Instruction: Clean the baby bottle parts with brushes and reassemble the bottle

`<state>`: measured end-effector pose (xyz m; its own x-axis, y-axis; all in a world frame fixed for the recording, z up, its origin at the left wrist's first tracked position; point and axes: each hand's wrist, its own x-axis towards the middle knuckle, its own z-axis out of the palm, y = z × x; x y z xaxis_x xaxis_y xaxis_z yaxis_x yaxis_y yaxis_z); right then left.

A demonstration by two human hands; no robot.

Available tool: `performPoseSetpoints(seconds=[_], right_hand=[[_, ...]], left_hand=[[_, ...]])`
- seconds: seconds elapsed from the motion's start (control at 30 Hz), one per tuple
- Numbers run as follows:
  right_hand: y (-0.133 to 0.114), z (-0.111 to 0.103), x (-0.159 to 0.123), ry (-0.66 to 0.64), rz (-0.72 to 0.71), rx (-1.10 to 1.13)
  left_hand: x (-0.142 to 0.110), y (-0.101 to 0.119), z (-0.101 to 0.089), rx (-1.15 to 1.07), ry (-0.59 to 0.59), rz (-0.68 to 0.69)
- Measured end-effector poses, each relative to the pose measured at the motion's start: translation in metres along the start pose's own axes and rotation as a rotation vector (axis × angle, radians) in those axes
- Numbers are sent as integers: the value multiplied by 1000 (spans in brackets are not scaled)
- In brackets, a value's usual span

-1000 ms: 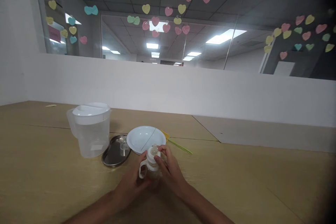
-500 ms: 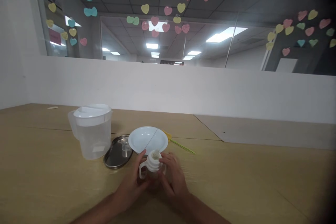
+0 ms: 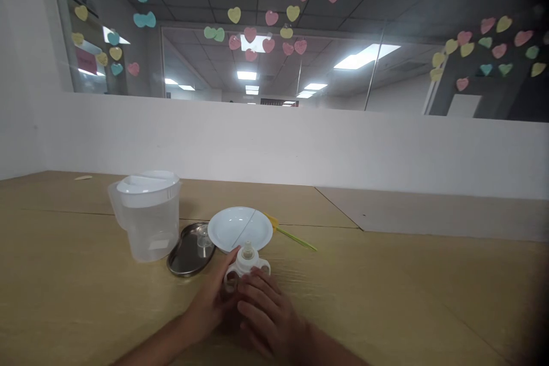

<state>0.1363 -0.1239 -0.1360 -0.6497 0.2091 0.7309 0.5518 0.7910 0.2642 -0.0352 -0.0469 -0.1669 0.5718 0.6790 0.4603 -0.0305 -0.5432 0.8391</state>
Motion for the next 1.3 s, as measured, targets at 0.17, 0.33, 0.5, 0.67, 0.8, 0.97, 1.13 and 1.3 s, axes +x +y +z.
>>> performPoseSetpoints(seconds=[0.17, 0.33, 0.5, 0.67, 0.8, 0.97, 1.13, 1.3], right_hand=[[4, 5, -7, 238, 322, 105], [3, 8, -9, 209, 383, 104], [-6, -1, -7, 62, 199, -17], [-2, -1, -7, 109, 218, 15], [0, 5, -6, 229, 423, 122], [-1, 4, -7, 144, 322, 103], [7, 9, -6, 287, 556, 150], [13, 13, 2, 244, 903, 502]], left_hand=[[0, -1, 2, 79, 65, 1], [2, 6, 1, 79, 32, 42], [1, 4, 1, -4, 42, -43], [1, 0, 3, 80, 111, 36], [3, 9, 3, 72, 71, 32], [3, 10, 0, 79, 16, 5], [2, 1, -2, 78, -16, 38], [0, 4, 0, 28, -31, 11]])
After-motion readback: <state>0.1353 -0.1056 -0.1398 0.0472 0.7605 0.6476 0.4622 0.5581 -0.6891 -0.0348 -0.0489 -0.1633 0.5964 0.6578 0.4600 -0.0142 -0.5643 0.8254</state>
